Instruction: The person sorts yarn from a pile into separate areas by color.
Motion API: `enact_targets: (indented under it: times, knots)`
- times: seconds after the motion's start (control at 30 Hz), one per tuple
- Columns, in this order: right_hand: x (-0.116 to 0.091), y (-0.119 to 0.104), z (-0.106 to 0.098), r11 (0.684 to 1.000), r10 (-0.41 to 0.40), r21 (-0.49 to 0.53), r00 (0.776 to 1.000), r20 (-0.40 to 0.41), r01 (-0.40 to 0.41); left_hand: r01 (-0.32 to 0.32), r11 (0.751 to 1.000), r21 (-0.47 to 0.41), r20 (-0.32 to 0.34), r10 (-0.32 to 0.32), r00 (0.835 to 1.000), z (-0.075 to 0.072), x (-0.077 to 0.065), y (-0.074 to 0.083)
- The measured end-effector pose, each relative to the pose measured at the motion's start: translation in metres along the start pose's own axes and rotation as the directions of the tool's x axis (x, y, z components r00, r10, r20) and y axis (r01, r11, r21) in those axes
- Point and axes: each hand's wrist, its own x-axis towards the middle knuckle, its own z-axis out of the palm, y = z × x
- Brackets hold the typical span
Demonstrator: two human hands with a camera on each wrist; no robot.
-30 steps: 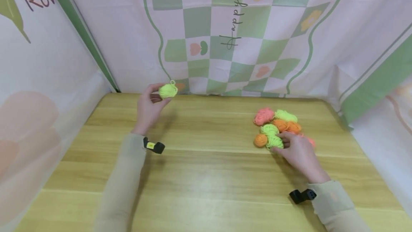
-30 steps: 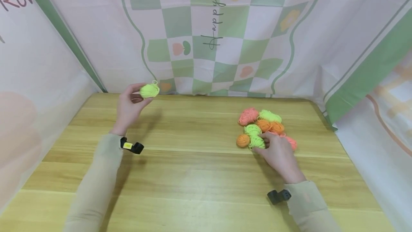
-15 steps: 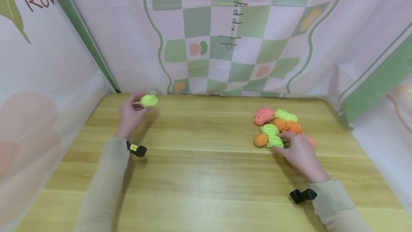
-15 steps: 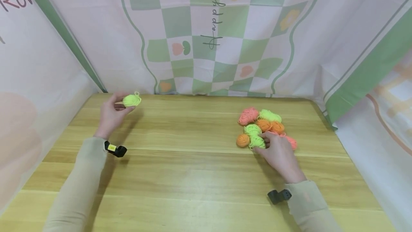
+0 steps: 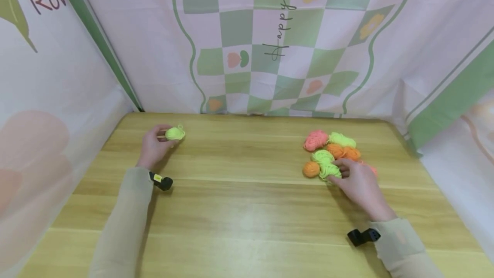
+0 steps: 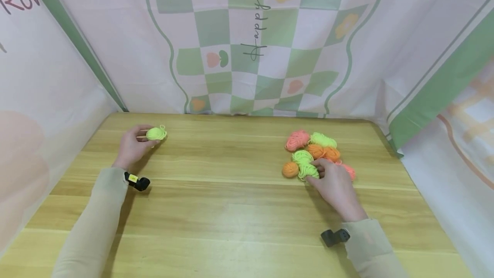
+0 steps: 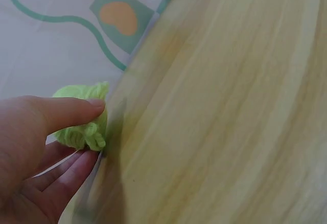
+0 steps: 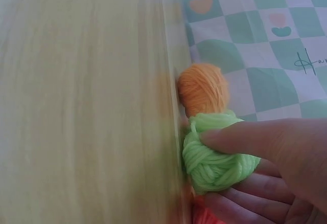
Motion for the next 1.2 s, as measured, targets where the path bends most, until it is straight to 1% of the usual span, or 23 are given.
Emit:
enact_targets:
  times: [0.23,0.43,0.53,0.67,0.9,1.1,1.2]
  knots:
    - [0.001,-0.003,-0.003,1.000,-0.029,-0.005,0.999,-0.029,0.029,0.007,1.000,0.027,-0.005,-0.007,1.000,0.000,0.002,-0.006]
    - [0.001,-0.005,-0.010,1.000,-0.020,0.014,1.000,-0.024,0.020,-0.004,0.999,0.047,0.003,0.004,1.000,0.001,0.004,-0.006]
    - [0.002,-0.008,-0.014,1.000,-0.018,0.022,0.999,-0.033,0.019,-0.012,0.999,0.052,0.006,0.012,1.000,0.001,0.004,-0.005]
    - [0.002,-0.011,-0.020,0.999,-0.020,0.024,0.998,-0.065,0.022,-0.023,0.997,0.074,0.002,0.023,1.000,0.001,0.004,-0.006]
    - [0.005,-0.018,-0.035,1.000,-0.016,0.017,0.991,-0.129,0.018,-0.017,0.995,0.095,-0.010,0.018,1.000,0.001,0.003,-0.007]
    - [0.007,-0.027,-0.046,0.999,-0.052,-0.022,0.979,-0.199,0.048,-0.011,0.995,0.100,-0.010,0.012,1.000,0.002,0.002,-0.007]
    - [0.009,-0.031,-0.048,0.998,-0.057,-0.023,0.975,-0.216,0.053,-0.016,0.994,0.109,-0.011,0.017,1.000,0.002,0.002,-0.006]
